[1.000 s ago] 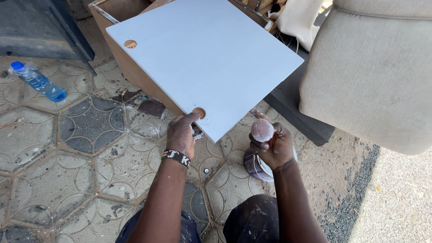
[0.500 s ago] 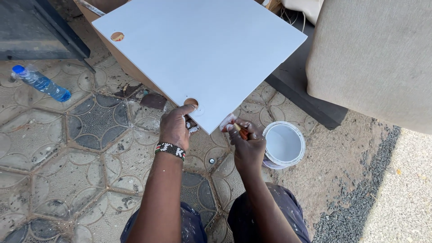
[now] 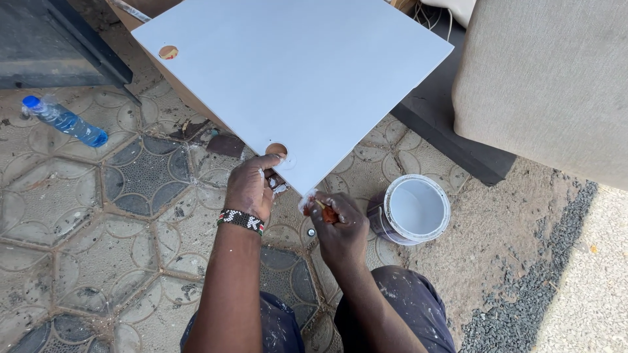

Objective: Applying white paint to the edges and surface of a furniture panel using a small sponge

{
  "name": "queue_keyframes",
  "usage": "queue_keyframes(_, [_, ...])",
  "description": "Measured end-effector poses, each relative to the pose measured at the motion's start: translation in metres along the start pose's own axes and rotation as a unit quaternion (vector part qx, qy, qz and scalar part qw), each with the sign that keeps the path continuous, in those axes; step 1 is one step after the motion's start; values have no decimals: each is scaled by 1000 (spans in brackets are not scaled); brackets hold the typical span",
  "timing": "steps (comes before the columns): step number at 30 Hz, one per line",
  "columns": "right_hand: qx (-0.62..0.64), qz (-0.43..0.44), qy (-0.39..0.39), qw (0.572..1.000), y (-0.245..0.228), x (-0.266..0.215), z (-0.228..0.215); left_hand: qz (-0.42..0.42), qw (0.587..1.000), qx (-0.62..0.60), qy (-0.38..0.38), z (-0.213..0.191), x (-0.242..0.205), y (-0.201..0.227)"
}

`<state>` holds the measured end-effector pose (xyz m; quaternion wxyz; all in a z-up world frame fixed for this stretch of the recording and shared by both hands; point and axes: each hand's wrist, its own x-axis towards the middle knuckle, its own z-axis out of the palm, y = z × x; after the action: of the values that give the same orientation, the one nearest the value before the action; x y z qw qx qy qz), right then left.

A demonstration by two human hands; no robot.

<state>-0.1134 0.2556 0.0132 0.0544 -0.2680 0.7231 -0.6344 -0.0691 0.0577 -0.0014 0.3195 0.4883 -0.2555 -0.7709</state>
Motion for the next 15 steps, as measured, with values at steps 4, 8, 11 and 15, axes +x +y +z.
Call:
queue_keyframes(4, [2,17,59,998,24,33,-4,-2,1000,15,-21,-5,7,-8])
queue_keyframes(8, [62,11,6,998,7,14,-6,-7,999,30,-25,-6,-6,2])
queue_keyframes(11, [16,-35,-24,999,0,-10,4,-16,998,45,-42,-5,-2,6])
queue_keyframes(15, [-26,-119,14,992,20,-8,8,-37,997,49,-53,-16,25,-5])
